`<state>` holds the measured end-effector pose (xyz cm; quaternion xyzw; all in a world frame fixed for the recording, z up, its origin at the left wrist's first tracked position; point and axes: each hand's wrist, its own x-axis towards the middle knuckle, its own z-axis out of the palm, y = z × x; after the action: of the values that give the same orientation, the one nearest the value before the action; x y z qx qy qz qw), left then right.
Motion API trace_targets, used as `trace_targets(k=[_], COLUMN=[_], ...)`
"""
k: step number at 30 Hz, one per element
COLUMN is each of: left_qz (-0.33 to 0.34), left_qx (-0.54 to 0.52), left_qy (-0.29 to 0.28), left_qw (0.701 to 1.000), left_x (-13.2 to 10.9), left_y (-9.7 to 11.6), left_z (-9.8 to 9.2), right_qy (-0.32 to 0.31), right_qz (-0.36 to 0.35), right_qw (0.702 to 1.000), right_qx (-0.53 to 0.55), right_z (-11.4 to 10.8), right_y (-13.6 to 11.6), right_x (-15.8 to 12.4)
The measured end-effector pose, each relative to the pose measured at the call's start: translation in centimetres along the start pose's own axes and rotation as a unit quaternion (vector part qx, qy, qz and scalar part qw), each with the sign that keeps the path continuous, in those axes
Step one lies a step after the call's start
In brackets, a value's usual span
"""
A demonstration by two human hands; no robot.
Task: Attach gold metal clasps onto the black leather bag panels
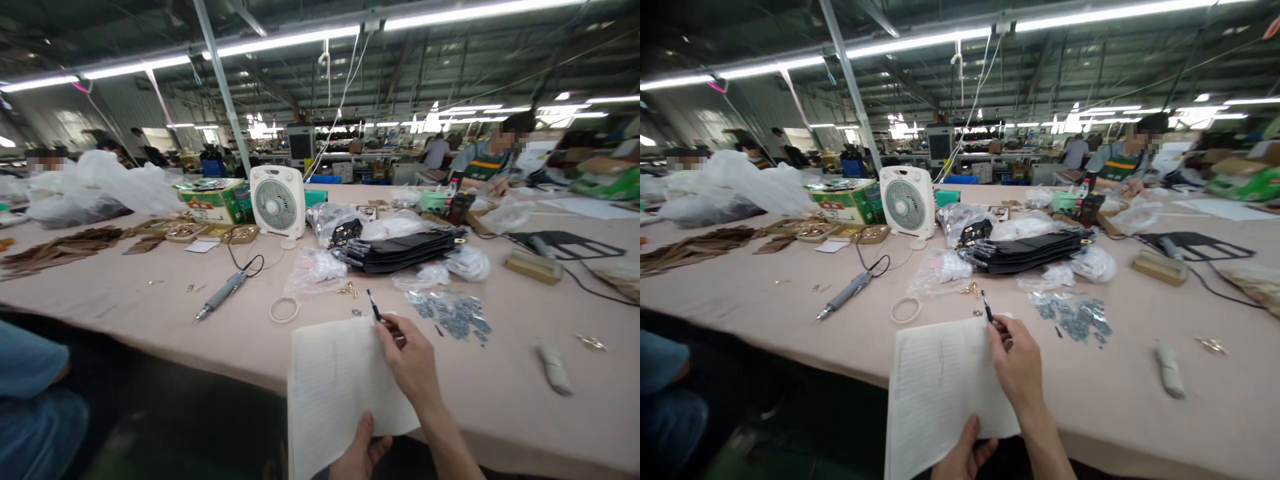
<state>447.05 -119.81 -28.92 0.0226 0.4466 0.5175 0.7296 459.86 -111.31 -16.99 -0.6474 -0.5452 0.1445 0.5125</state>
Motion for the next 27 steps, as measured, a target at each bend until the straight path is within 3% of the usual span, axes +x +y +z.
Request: trace_targets(k=[8, 13, 20, 24, 27], left_qz=[0.014, 0.033, 0.027, 0.023, 0.023], left_qx=[0.007, -0.024, -0.036, -0.065, -0.073], left_qy=[-0.024, -0.056, -0.098, -0.136, -0.173], left_qw=[1.000, 0.998, 0.994, 0.988, 0.982], left_x=[-0.6, -1.4, -1.3, -1.3, -1.6], left_y=[0.2, 1.2, 1.9, 3.0, 4.2], left_z=[0.3, 0.5, -0.8, -0.9, -0.5], right_qy=[-0.023, -0.053, -0.064, 0.008, -0.051], right_qz=[0.019, 0.011, 0.023, 0.004, 0.045], right_qw=[0.999, 0.997, 0.995, 0.997, 0.997], right_qx=[0.014, -0.049, -0.072, -0.077, -0.048], right_z=[-0.1, 0.1, 0.3, -0.9, -1.6], right_y=[0.0, 0.3, 1.0, 2.8, 5.5], right_x=[-0.7, -2.2, -4.1, -4.9, -6.3])
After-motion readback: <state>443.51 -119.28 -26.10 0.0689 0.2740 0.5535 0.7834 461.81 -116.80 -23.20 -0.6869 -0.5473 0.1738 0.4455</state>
